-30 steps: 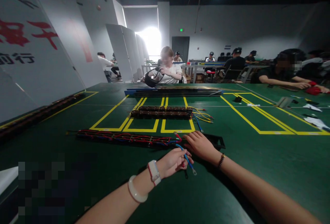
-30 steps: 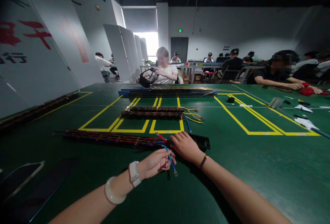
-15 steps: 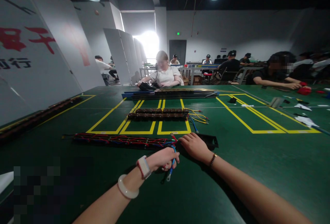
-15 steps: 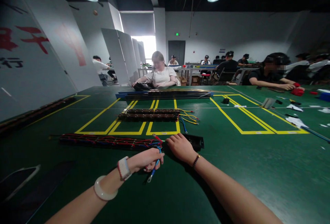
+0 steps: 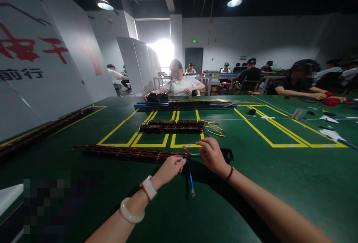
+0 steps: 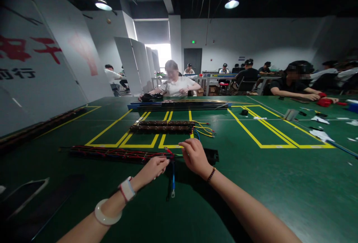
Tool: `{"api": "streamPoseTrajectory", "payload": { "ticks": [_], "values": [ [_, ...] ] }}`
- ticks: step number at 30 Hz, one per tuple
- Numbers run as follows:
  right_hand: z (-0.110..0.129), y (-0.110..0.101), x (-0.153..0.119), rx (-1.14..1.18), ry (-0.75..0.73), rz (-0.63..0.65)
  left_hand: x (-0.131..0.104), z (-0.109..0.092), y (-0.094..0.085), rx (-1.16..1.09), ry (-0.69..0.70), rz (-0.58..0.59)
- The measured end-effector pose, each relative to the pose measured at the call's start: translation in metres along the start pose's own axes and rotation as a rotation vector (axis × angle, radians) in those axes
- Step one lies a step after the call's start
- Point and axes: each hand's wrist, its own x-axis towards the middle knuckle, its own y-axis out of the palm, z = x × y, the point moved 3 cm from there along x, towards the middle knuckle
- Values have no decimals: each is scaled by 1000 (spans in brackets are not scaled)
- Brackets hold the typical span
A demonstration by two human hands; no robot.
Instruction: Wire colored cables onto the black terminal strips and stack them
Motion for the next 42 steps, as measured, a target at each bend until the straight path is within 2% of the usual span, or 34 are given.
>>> {"api": "streamPoseTrajectory", "payload": {
  "ticks": [3, 6, 8, 10, 14, 17, 24, 29, 36, 42],
  "values": [
    [27, -9, 2, -70, -235, 67, -3, -1, -17, 163, 183, -310],
    [55, -3, 0, -176, -429, 177, -3, 1, -24, 339, 288, -417],
    [63, 4, 0, -243, -419, 198, -2, 3, -24, 429, 348, -417],
    [63, 11, 2, -297, -338, 190, 0, 8, -21, 485, 368, -377],
    [51, 17, 2, -375, -153, 201, 2, 16, -16, 540, 304, -297],
    [44, 22, -5, -408, -77, 268, 1, 16, -14, 555, 293, -267],
    [40, 37, -22, -242, 74, 402, 1, 16, -14, 568, 273, -290],
    [37, 43, -27, -78, 74, 446, 2, 18, -14, 580, 277, -290],
    [16, 45, -17, 104, 62, 506, 4, 21, -14, 554, 282, -285],
    [6, 43, -9, 137, 53, 500, 4, 22, -14, 577, 282, -268]
  ]
}}
